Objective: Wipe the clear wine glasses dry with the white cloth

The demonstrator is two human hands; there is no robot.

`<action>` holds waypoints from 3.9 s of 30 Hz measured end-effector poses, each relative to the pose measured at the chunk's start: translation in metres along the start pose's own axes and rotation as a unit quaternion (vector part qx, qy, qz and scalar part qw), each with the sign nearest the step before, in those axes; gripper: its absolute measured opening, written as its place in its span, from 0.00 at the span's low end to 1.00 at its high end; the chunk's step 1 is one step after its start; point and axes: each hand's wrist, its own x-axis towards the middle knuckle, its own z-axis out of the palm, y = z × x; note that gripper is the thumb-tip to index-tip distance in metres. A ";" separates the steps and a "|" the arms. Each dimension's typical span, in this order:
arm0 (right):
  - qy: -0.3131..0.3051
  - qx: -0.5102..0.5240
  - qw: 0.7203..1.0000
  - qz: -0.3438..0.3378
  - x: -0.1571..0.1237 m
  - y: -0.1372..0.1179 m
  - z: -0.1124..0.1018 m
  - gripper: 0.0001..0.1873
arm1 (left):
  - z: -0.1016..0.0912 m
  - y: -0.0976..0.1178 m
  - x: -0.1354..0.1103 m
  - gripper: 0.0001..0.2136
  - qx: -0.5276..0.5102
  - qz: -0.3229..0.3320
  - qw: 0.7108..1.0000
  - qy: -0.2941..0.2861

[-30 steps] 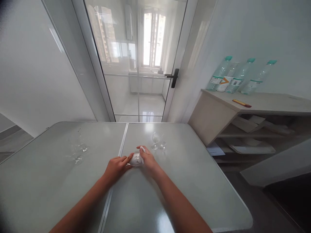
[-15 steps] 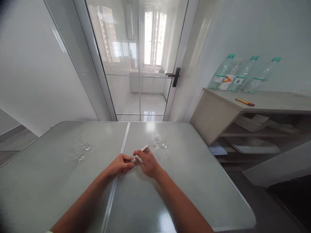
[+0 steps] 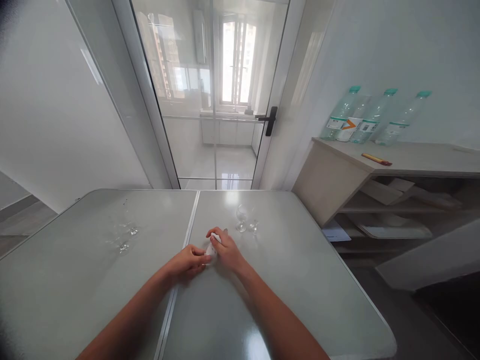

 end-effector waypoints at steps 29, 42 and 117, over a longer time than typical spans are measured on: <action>0.049 -0.016 0.989 -0.135 -0.013 -0.005 -0.007 0.23 | -0.003 0.007 -0.005 0.26 -0.029 0.070 0.997 -0.035; -0.024 0.139 0.990 0.028 -0.001 -0.007 -0.011 0.22 | 0.013 -0.009 -0.002 0.22 0.405 0.253 0.827 0.296; 0.051 0.241 0.968 -0.037 -0.008 0.003 0.029 0.30 | 0.019 -0.002 0.007 0.21 0.035 0.176 0.944 0.277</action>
